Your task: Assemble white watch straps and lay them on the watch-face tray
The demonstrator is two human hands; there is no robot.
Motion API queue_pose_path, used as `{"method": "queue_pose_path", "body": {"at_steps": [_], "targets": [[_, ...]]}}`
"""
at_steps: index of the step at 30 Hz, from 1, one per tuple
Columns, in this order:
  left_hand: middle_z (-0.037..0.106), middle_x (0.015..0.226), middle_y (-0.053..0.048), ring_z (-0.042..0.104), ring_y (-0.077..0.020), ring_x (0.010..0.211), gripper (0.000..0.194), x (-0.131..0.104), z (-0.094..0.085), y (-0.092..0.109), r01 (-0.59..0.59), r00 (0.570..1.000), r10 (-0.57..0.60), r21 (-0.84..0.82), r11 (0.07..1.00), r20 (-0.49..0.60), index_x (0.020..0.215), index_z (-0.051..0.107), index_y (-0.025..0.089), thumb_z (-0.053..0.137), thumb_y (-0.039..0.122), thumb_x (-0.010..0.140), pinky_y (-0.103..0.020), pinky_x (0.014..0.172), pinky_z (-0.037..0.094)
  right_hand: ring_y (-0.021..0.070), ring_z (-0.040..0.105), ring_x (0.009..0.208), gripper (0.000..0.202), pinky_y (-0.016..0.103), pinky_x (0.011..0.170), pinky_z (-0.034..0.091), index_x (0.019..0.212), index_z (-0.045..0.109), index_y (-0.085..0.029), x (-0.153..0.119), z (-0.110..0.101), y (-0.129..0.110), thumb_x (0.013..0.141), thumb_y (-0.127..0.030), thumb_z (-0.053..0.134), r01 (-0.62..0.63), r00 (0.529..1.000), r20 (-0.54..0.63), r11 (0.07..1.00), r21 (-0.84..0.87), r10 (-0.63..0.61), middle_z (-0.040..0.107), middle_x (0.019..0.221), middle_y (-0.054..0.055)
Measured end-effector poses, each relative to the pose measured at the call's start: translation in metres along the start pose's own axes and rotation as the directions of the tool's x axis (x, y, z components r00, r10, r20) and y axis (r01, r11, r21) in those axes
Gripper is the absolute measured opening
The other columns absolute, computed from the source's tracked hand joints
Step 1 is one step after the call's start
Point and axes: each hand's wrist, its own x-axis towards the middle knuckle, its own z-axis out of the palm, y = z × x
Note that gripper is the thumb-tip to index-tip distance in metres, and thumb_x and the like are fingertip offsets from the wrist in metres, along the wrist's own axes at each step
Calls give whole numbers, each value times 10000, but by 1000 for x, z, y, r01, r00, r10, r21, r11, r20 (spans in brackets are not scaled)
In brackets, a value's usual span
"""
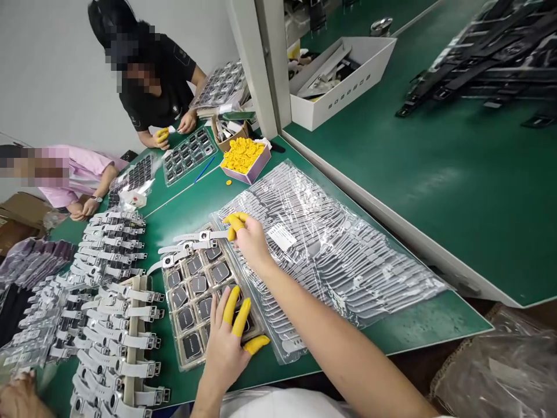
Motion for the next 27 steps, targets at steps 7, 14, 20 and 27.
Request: {"method": "queue_pose_path", "body": {"at_steps": [7,14,20,27], "targets": [[555,1541,-152,403,-398,1516,722,13,-8,-50,-34,998,30,-74,997,-51,1505,509,331,791,470,855,-731,1246,236,83,338,430,222,241,420,282,780,639,-208,1,1,-2,783,-413,724,-40,999,-25,998,43,41,516,528,-64],[413,1647,-136,287,-341,1582,597,30,-21,-22,30,984,-98,-404,914,-148,1519,483,306,669,361,954,-616,1270,291,89,349,436,232,236,420,276,785,640,-208,3,0,2,747,-420,728,-23,999,-32,999,24,23,522,529,-63],[373,1668,-111,156,-263,1625,564,109,18,23,208,612,-770,-903,375,-179,1542,409,255,473,467,1023,-475,1332,142,138,437,476,256,268,474,351,915,664,-199,9,-10,7,870,-437,579,130,988,-30,933,-336,-149,554,580,-39],[395,1659,-113,267,-253,1595,608,148,58,28,106,619,-785,-993,43,32,1507,418,230,502,536,988,-402,1303,254,358,563,1185,383,495,994,459,1258,663,-135,2,-39,13,895,-181,551,338,875,360,-124,-933,-323,692,1223,197]]}}
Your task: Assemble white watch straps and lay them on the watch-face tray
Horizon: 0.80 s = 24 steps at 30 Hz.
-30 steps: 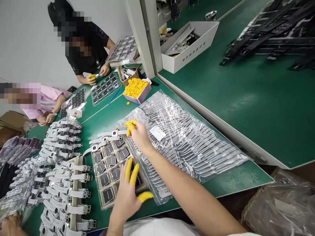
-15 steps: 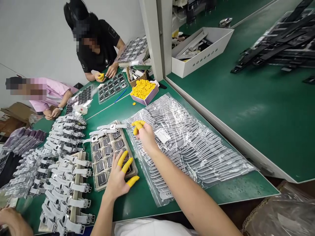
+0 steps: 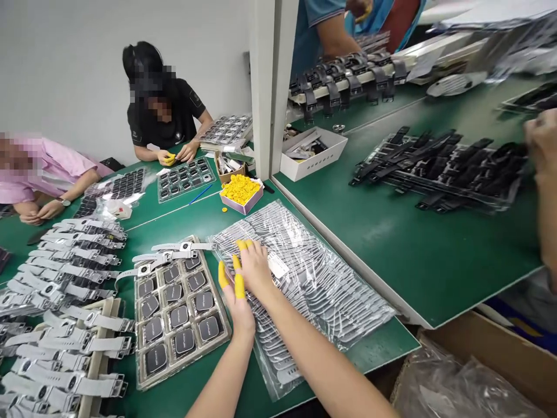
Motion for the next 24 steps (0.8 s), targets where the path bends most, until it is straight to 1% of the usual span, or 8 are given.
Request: {"method": "queue_pose_path", "body": {"at_steps": [3,7,9,13,15,18,21,24], "targets": [[399,1654,-134,323,-279,1572,667,-3,1,1,-7,991,21,-109,994,134,1499,432,233,601,562,944,-405,1283,310,373,520,1247,415,535,1049,434,1322,641,-132,-9,-5,18,918,-186,560,90,996,16,985,-145,-89,665,1265,205],[348,1670,-145,591,-302,1377,781,9,5,8,194,975,-153,-279,940,163,1500,404,303,741,557,843,-404,1088,552,342,571,1212,340,532,1021,476,1281,674,-168,-19,-23,52,986,-250,526,195,980,-5,970,-148,-198,672,1252,182],[402,1629,-163,659,-296,1284,793,13,7,9,329,937,-263,-332,884,228,1462,445,291,801,526,795,-394,995,605,329,595,1216,327,528,1009,498,1268,685,-184,-22,-35,68,997,-279,529,307,952,24,944,-120,-306,690,1247,169],[528,1528,-181,605,-327,1345,743,10,8,8,491,850,-355,-342,801,389,1351,548,233,871,466,723,-379,942,619,318,618,1215,308,530,1007,506,1246,695,-203,-32,-54,77,1002,-268,518,425,905,70,898,-117,-419,716,1227,155],[562,1499,-174,611,-328,1331,677,9,7,9,513,834,-365,-339,788,414,1308,587,217,846,485,744,-389,956,608,324,615,1204,314,524,996,502,1253,686,-196,-43,-59,67,992,-236,515,409,912,122,895,-180,-392,701,1248,163],[664,1371,-147,662,-290,1255,567,8,5,11,507,832,-350,-336,793,431,1262,626,210,784,510,807,-390,1026,562,328,626,1105,320,472,890,515,1240,671,-189,-68,-61,44,945,-192,550,312,943,216,894,-321,-251,690,1200,160],[714,1277,-120,669,-260,1237,526,4,7,10,461,850,-298,-341,819,434,1259,623,214,769,480,830,-387,1082,517,318,635,959,266,421,764,502,1132,666,-194,-85,-63,28,888,-149,571,193,969,227,864,-465,-94,680,1051,140],[719,1220,-115,682,-243,1184,430,0,12,7,409,874,-274,-303,861,401,1221,622,206,726,426,868,-388,1052,526,308,632,919,237,382,710,472,1033,646,-220,-84,-64,24,840,-100,579,135,971,239,835,-534,-5,659,973,120]]}}
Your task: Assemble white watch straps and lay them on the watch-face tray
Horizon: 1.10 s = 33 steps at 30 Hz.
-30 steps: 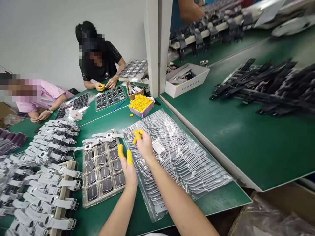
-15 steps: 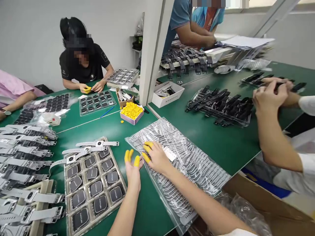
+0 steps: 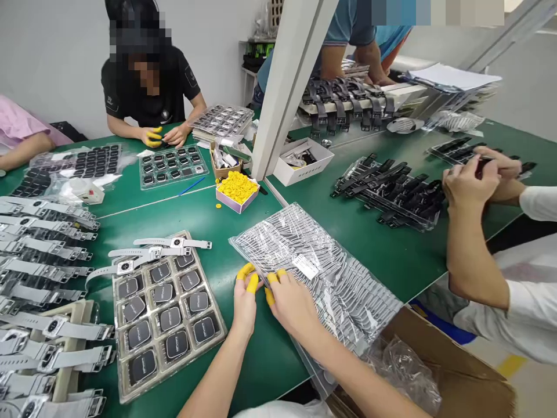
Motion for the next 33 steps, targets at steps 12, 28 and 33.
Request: {"method": "queue_pose_path", "body": {"at_steps": [12,28,33], "targets": [[691,977,-103,675,-263,941,97,13,2,-3,-59,975,170,575,816,-141,902,558,231,615,164,862,-406,898,528,295,671,774,252,384,570,462,1008,667,-270,-12,6,3,884,-116,512,42,999,5,997,58,-42,631,918,111],[733,1033,-202,700,-352,999,162,-8,8,26,108,994,-34,845,524,-106,1008,624,140,571,254,907,-460,908,527,280,745,846,242,352,683,581,810,629,-241,3,6,17,850,-54,482,111,971,201,987,115,-132,723,887,78],[729,1157,-208,686,-356,1098,266,-12,8,34,25,999,-39,911,412,-10,1131,655,130,516,240,933,-472,978,515,326,740,794,254,394,593,569,740,596,-270,1,11,18,878,-114,449,147,975,152,983,112,-164,707,839,103]]}}
